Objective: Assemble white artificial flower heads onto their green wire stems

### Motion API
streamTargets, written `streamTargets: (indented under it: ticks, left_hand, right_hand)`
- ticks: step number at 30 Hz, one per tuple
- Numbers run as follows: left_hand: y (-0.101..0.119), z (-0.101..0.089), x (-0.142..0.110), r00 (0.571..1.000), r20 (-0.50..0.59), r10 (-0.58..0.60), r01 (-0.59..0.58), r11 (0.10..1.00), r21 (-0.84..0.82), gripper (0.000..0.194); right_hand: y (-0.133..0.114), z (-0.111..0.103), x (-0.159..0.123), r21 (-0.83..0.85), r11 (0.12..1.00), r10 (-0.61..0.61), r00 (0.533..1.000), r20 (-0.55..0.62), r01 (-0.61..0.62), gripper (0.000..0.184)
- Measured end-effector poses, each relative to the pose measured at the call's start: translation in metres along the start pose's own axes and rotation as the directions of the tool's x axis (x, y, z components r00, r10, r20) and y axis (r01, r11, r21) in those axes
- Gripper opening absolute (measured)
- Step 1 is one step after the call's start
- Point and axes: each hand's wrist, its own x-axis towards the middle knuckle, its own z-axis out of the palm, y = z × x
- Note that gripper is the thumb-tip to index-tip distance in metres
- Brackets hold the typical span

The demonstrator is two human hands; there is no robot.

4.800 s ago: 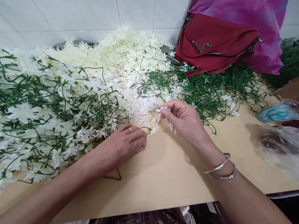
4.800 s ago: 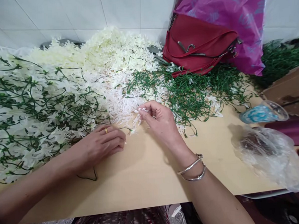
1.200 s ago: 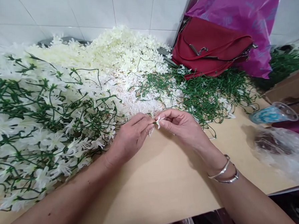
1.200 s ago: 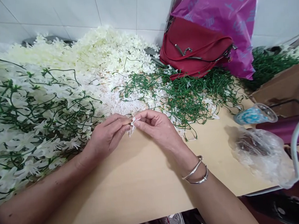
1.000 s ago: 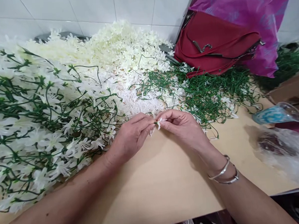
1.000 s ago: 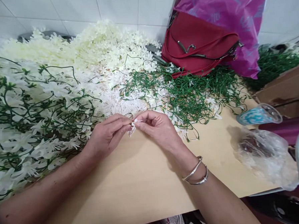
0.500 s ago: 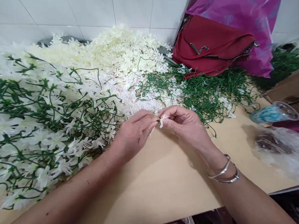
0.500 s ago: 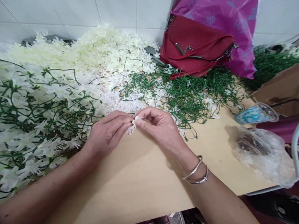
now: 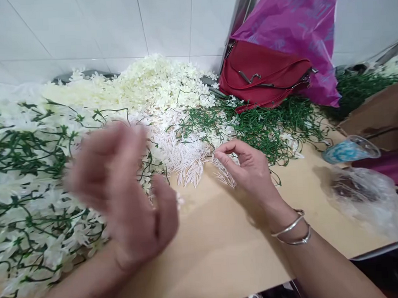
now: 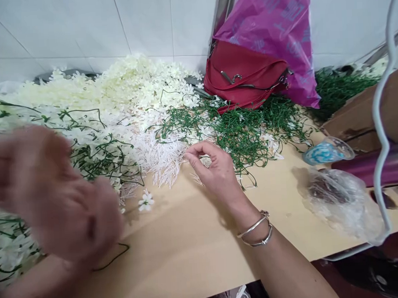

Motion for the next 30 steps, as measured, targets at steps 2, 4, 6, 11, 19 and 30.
streamTargets:
  ticks: [2, 4, 6, 11, 19, 30]
  left_hand:
    - [0.016, 0.013, -0.012, 0.982, 0.111, 0.155, -0.148, 0.987, -0.061, 0.059]
    - [0.034, 0.022, -0.021, 0.881, 0.367, 0.298, -0.242, 0.951, -0.191, 0.029]
    - [0.051, 0.029, -0.032, 0.687, 0.569, 0.452, -0.346, 0.892, -0.292, 0.02]
    - [0.063, 0.034, -0.07, 0.51, 0.72, 0.471, -0.457, 0.857, -0.237, 0.026]
    - [-0.005, 0.024, -0.058, 0.453, 0.764, 0.459, -0.374, 0.876, -0.305, 0.037]
    - [-0.06, 0.002, -0.041, 0.616, 0.748, 0.248, -0.212, 0.966, -0.145, 0.036]
  right_hand:
    - [0.003, 0.003, -0.002, -0.05, 0.994, -0.092, 0.991, 0.097, 0.098, 0.008]
    - [0.007, 0.006, -0.004, -0.087, 0.975, -0.183, 0.961, 0.209, 0.205, 0.008]
    - [0.01, 0.01, -0.006, -0.111, 0.95, -0.252, 0.924, 0.287, 0.293, 0.007]
    - [0.011, 0.014, -0.008, -0.127, 0.936, -0.27, 0.9, 0.341, 0.329, 0.009]
    - [0.01, 0.01, -0.006, -0.178, 0.935, -0.234, 0.911, 0.339, 0.306, 0.013]
    - [-0.039, -0.06, -0.002, -0.325, 0.941, -0.106, 0.994, -0.009, 0.097, 0.009]
